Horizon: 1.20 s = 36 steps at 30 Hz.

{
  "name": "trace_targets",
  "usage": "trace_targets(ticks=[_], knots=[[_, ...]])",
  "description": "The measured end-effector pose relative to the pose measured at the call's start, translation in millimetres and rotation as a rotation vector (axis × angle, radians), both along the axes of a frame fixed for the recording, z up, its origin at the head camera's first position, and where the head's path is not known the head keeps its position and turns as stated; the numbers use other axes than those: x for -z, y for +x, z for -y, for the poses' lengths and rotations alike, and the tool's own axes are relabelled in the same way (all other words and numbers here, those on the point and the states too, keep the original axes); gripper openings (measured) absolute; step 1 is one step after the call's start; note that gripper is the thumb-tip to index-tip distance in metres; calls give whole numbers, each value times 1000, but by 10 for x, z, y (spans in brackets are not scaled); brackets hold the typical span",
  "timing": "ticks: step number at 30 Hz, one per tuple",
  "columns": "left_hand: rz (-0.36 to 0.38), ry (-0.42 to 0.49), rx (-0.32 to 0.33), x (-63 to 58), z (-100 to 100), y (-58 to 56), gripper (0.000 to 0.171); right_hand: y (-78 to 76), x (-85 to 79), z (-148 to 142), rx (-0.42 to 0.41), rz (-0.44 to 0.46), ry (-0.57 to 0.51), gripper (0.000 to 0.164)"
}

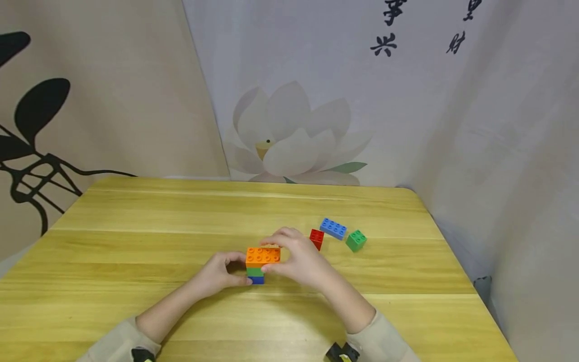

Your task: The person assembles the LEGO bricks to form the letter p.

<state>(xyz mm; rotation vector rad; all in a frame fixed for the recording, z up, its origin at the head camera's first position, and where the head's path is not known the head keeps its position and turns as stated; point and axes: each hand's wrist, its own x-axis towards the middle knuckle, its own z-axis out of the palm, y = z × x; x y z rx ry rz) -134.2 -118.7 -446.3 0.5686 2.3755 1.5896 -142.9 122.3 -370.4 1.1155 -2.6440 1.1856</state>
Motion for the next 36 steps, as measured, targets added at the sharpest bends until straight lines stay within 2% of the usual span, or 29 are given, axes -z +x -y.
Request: trace_targets(ticks=[5, 12, 19, 24, 36], knots=[[8, 3, -2, 14, -1, -3, 34, -37, -58, -118, 38, -34, -35, 44], [22, 6, -5, 7, -8, -8, 35, -133, -124, -310, 134, -66, -48, 41], [20, 8, -3, 7, -8, -6, 35, -311, -58, -519, 231, 13, -94, 37], [20, 10, -1, 9, -3, 2, 34, -417, 20, -651, 283, 76, -87, 36], [15, 0, -4, 9, 12, 2, 35, -524, 156, -780, 280, 162, -110, 43]])
